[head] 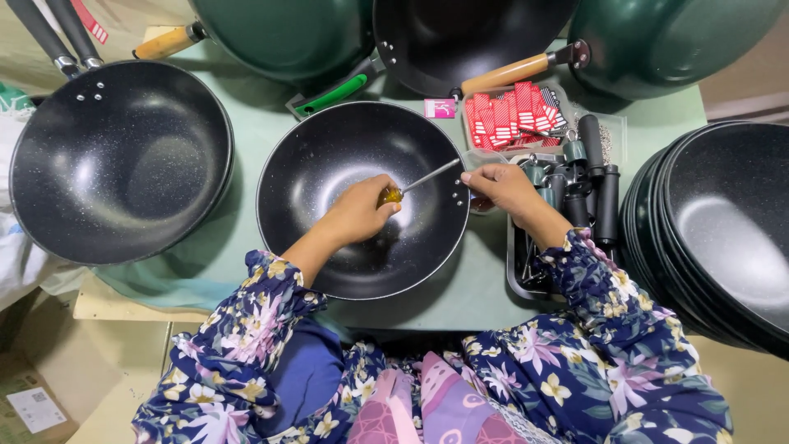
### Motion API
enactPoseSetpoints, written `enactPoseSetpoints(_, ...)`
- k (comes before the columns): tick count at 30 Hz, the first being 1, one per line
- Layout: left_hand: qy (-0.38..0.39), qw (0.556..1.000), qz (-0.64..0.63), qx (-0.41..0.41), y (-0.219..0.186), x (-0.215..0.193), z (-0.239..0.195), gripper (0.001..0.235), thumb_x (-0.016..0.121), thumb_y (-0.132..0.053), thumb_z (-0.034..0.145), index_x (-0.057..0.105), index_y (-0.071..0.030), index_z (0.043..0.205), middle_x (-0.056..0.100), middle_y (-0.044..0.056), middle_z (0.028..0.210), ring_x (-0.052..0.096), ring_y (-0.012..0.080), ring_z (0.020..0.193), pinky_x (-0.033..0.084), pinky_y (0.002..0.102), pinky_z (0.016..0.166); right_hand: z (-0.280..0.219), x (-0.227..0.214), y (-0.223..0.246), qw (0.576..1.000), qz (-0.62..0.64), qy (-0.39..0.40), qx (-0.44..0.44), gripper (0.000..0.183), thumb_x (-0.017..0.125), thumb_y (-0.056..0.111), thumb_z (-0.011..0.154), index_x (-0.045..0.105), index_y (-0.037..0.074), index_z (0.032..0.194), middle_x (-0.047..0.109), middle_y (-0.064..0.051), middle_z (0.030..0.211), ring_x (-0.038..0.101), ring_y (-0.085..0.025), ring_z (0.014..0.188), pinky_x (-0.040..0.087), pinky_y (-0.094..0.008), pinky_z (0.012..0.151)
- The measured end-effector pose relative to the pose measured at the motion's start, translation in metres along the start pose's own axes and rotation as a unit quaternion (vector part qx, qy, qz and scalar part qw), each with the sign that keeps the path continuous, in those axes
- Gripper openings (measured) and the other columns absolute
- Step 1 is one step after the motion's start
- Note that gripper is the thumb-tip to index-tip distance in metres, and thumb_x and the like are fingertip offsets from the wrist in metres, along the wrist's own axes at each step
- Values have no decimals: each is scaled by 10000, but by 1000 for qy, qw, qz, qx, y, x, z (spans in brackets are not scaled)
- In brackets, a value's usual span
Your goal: Assembling a handle onto a wok using a screwdriver and screws
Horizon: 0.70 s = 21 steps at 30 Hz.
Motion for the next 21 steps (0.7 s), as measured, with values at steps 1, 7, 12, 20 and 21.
enactPoseSetpoints(1,-1,1000,0,1,-1,0,1,297,649,-195,968,651,-22,1209,713,209,1057,707,400,1052,555,509,918,2,-2,-1,1000,-1,0,-1,242,768,285,901,748,46,935,675,-89,702,737,-207,646,606,-266,575)
enactPoseSetpoints(7,-45,996,-74,22,-13,10,0,339,680,-226,950,647,-34,1227,721,223,1054,712,418,1038,583,497,876,-8,-24,10,990,-105,-62,-67,213,775,300,896,790,119,1007,693,-66,771,666,-142,727,581,-257,618)
enactPoseSetpoints(12,-65,979,-190,37,-44,17,-11,325,680,-227,959,651,-30,1216,724,224,1035,726,358,975,609,434,834,-49,-38,50,956,-213,-122,-158,223,748,310,925,781,233,1132,710,-44,1003,685,-169,953,539,-316,856)
enactPoseSetpoints(20,-90,966,-231,72,-84,58,-14,352,751,-296,887,701,-92,1169,725,187,1024,743,377,940,624,437,805,-101,-16,77,981,-74,11,-179,259,647,315,1019,745,75,1019,751,-106,869,700,-155,820,584,-293,710)
enactPoseSetpoints(21,-93,963,-242,73,-88,65,-14,361,760,-311,876,709,-98,1163,727,173,1025,747,363,935,625,423,802,-105,-16,78,980,-76,10,-184,266,661,306,1014,739,53,983,748,-129,810,702,-150,768,592,-272,656)
Point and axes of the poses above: each hand's wrist, its own z-axis towards the middle knuckle, its own x-axis out of the palm, y = z × x, the point moved 4 cm from there along z, towards the middle knuckle
